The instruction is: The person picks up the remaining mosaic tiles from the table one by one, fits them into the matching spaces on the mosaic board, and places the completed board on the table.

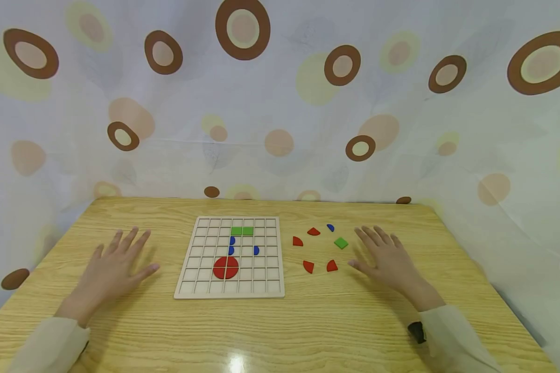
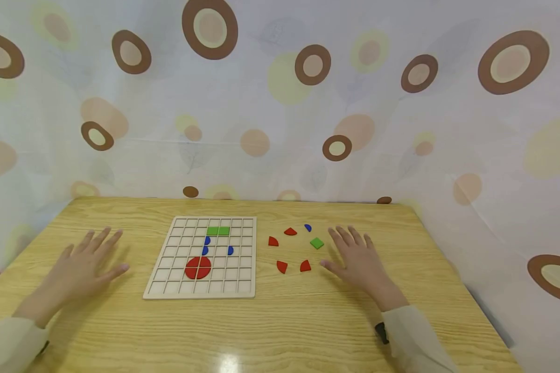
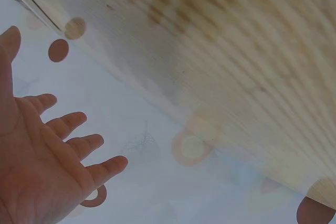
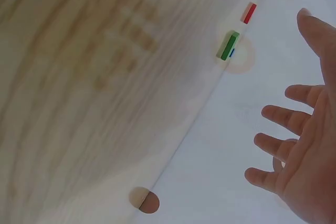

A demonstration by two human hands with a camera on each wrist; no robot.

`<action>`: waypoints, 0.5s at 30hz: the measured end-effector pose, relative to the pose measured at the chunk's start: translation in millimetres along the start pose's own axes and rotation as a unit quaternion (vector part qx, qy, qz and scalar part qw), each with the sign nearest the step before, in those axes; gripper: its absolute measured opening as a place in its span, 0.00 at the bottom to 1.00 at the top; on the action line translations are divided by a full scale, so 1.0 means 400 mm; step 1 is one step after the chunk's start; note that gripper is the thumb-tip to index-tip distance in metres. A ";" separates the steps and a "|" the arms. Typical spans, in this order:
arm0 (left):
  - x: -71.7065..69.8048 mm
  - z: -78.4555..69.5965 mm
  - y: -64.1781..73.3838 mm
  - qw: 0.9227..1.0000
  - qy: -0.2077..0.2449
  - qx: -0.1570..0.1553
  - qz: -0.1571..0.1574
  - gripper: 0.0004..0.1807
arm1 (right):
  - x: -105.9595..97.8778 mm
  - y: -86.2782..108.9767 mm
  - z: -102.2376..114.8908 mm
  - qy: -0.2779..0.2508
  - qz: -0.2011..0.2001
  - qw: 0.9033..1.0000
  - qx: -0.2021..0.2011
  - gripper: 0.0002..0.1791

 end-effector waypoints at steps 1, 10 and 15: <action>0.001 -0.003 -0.001 1.000 -0.001 0.003 -0.003 0.44 | 0.001 -0.001 0.005 0.002 0.000 1.000 -0.005 0.42; -0.003 -0.045 -0.014 0.999 -0.013 0.035 -0.024 0.42 | 0.006 -0.008 0.054 0.013 -0.008 0.998 -0.053 0.39; -0.004 -0.071 -0.020 0.998 -0.010 0.050 -0.034 0.40 | 0.013 -0.011 0.080 0.014 -0.022 0.996 -0.089 0.37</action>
Point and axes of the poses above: each hand's wrist, its own y-axis away from the middle knuckle, its own x-axis out of the palm, z = x × y, the point moved 9 cm from there along -y, towards the middle knuckle, and after that the axes turned 14 degrees about -z, right-handed, at the moved point
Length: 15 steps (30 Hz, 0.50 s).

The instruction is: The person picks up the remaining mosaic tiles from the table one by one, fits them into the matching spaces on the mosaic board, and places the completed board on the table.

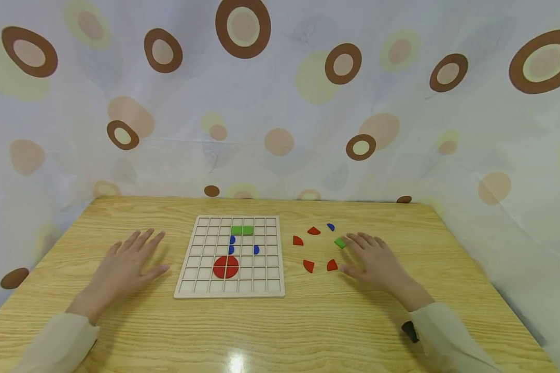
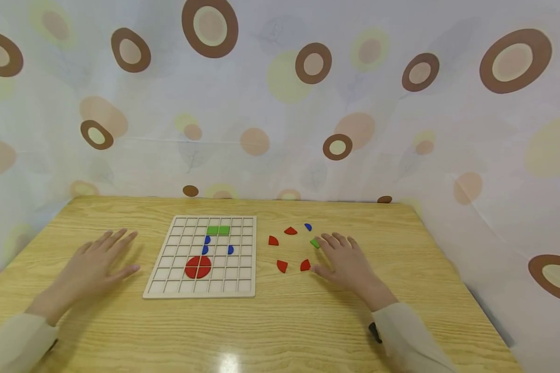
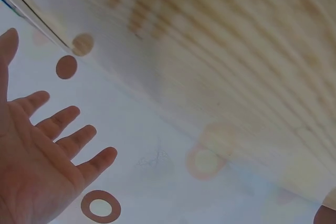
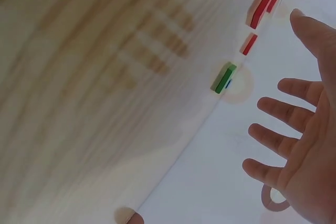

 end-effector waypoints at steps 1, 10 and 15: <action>0.001 -0.004 -0.002 1.000 0.001 0.003 -0.001 0.40 | 0.003 -0.001 0.004 0.000 -0.002 1.000 -0.006 0.36; 0.012 -0.034 -0.012 1.000 0.013 0.023 -0.010 0.38 | 0.012 -0.013 0.051 0.007 -0.018 0.998 -0.062 0.32; 0.014 -0.051 -0.021 0.999 0.018 0.035 -0.018 0.36 | 0.025 -0.018 0.065 0.012 0.011 0.998 -0.065 0.30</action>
Point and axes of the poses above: each hand's wrist, its own y-axis away from the middle knuckle, its own x-axis out of the palm, z = x × y, the point moved 9 cm from there along -y, towards the middle knuckle, and after that the axes turned 14 degrees about -z, right-handed, at the moved point
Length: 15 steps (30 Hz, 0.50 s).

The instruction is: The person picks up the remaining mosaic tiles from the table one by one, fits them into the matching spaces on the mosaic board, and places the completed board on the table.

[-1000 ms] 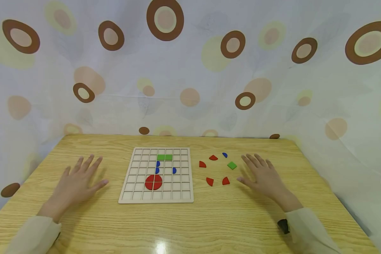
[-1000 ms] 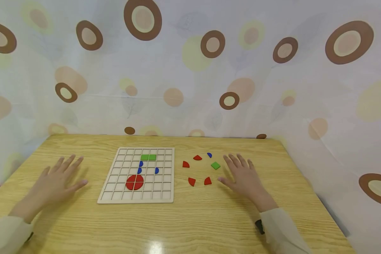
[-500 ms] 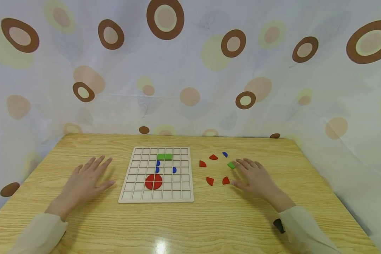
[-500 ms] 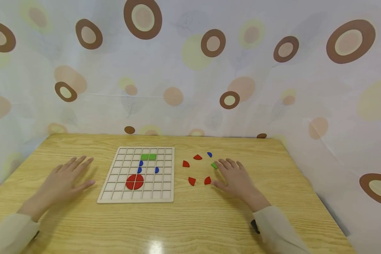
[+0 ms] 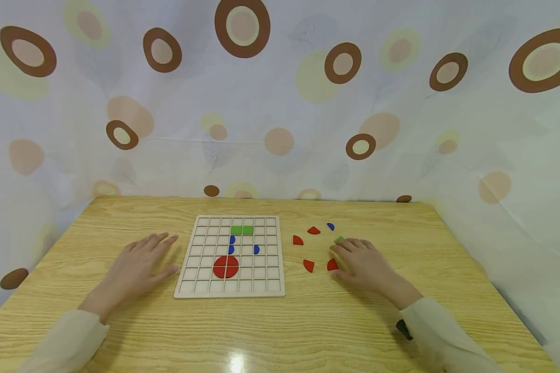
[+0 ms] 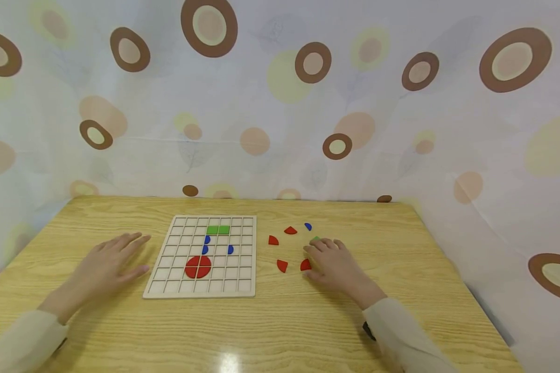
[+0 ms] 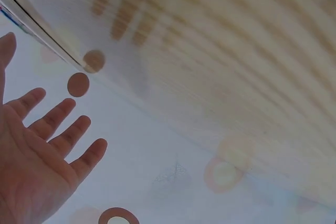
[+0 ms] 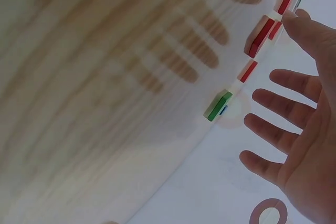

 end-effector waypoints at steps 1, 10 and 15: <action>0.001 -0.003 -0.002 1.000 0.002 0.001 0.000 0.35 | 0.001 -0.001 0.002 0.000 0.004 1.000 0.000 0.29; 0.015 -0.034 -0.014 1.000 0.014 0.011 0.017 0.35 | 0.014 -0.011 0.017 -0.020 0.025 0.999 -0.004 0.17; 0.028 -0.044 -0.017 0.999 0.016 0.014 0.026 0.35 | 0.019 -0.013 0.021 -0.020 0.036 0.999 -0.006 0.12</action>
Point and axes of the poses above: each hand's wrist, its own y-axis away from the middle knuckle, its own x-axis out of the palm, z = x × y, the point moved 9 cm from there along -y, towards the middle knuckle, and after that the axes turned 14 degrees about -z, right-handed, at the moved point
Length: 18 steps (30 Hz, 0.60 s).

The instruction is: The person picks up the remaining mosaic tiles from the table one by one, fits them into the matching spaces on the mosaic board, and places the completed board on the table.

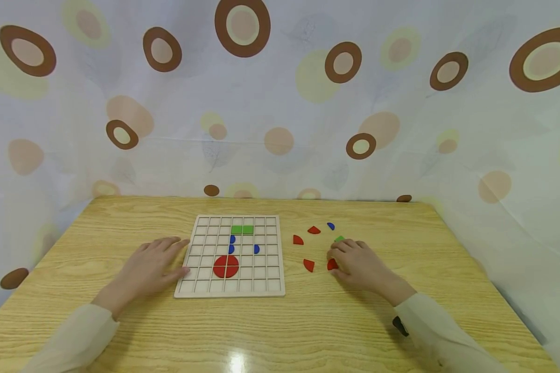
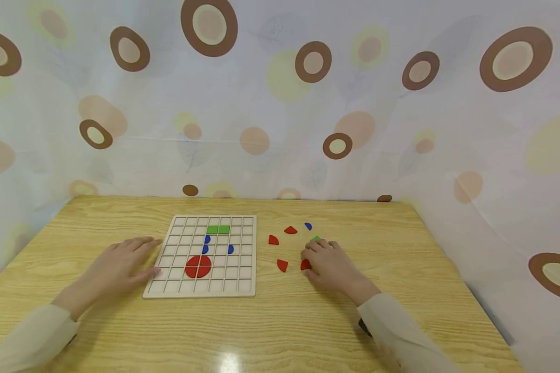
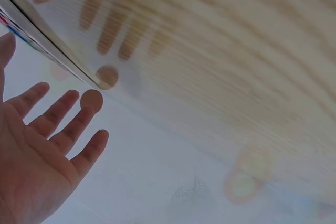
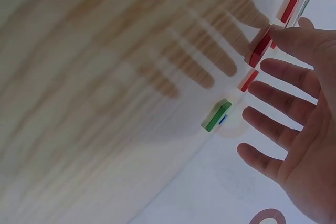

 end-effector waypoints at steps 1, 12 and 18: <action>0.004 0.000 -0.001 1.000 0.000 0.000 0.003 0.35 | 0.001 -0.001 0.000 -0.001 0.003 1.000 0.001 0.12; 0.031 -0.012 -0.009 1.000 0.002 0.001 0.024 0.34 | 0.016 -0.004 -0.006 -0.009 0.013 1.000 0.005 0.08; 0.039 -0.017 -0.011 1.000 -0.004 0.007 0.025 0.34 | 0.017 -0.004 -0.007 -0.012 0.010 1.000 0.002 0.06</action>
Point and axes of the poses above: each hand's wrist, its own y-axis away from the middle knuckle, its own x-axis out of the palm, z = x × y, the point moved 9 cm from there along -y, towards the middle knuckle, and after that the axes turned 14 degrees about -z, right-handed, at the moved point
